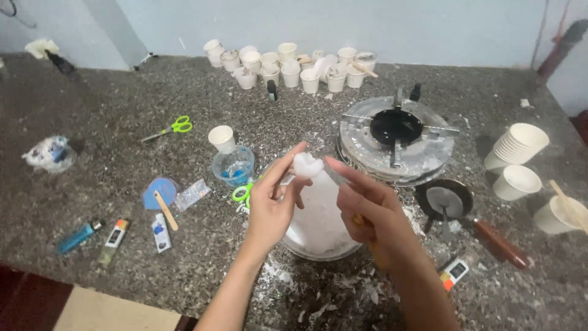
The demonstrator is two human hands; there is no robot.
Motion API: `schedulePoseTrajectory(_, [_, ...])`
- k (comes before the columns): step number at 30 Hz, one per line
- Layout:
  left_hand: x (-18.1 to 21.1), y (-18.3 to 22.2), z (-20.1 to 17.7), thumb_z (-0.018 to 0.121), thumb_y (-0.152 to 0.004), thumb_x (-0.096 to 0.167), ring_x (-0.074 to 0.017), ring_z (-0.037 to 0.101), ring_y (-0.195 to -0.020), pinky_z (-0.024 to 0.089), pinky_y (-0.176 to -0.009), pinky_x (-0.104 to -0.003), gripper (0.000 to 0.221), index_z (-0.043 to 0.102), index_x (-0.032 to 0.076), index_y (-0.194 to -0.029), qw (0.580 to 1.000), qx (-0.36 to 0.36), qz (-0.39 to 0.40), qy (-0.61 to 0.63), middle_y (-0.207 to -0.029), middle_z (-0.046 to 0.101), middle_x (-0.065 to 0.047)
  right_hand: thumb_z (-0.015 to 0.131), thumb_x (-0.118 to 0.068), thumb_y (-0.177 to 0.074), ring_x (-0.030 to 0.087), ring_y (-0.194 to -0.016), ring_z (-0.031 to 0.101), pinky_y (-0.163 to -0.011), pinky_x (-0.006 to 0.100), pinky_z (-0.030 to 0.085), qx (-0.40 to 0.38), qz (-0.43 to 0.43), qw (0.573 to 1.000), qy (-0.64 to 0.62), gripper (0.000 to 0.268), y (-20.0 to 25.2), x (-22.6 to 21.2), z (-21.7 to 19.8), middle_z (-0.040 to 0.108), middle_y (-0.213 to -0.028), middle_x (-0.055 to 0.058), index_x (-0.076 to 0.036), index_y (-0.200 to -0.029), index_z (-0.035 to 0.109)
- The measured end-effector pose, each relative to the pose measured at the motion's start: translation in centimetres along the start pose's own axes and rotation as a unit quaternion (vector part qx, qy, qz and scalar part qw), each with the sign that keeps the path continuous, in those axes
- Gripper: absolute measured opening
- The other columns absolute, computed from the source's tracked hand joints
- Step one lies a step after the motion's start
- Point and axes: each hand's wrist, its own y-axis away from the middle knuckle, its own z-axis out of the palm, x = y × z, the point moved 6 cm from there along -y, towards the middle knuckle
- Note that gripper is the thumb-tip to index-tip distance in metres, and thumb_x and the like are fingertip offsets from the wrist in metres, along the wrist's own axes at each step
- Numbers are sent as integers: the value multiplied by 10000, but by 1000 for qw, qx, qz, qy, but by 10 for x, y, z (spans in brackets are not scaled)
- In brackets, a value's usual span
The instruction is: Using a small metal scraper to carve and smooth the edges of a heart-shaped wax piece on a workshop counter.
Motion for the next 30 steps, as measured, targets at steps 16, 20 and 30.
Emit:
schedulePoseTrajectory(16, [9, -8, -1, 600, -966, -6, -213, 665, -924, 601, -533, -290, 412, 630, 65, -1371, 998, -31, 31, -36, -1100, 717, -136, 615, -116, -958, 51, -362, 306, -338, 201, 224, 34, 2, 999, -1, 422, -7, 10, -8, 398, -552, 9, -73, -1374, 673])
schedulePoseTrajectory(20, [6, -7, -3, 604, -965, -18, -266, 692, -895, 605, -497, -305, 384, 642, 31, -1344, 996, -23, 84, -29, -1029, 713, -154, 617, -101, -932, 59, -338, 267, -308, 206, 227, 22, 18, 1000, -7, 458, -15, 21, -18, 346, -536, -2, -89, -1388, 651])
schedulePoseTrajectory(30, [4, -3, -8, 651, -974, 98, -220, 696, -880, 612, -503, -270, 369, 649, 42, -1338, 996, -13, 84, 22, -1014, 730, -119, 514, -65, -949, 19, -326, 305, -268, 154, 274, 34, 42, 998, -33, 441, -16, 27, -8, 281, -573, -40, -53, -1373, 634])
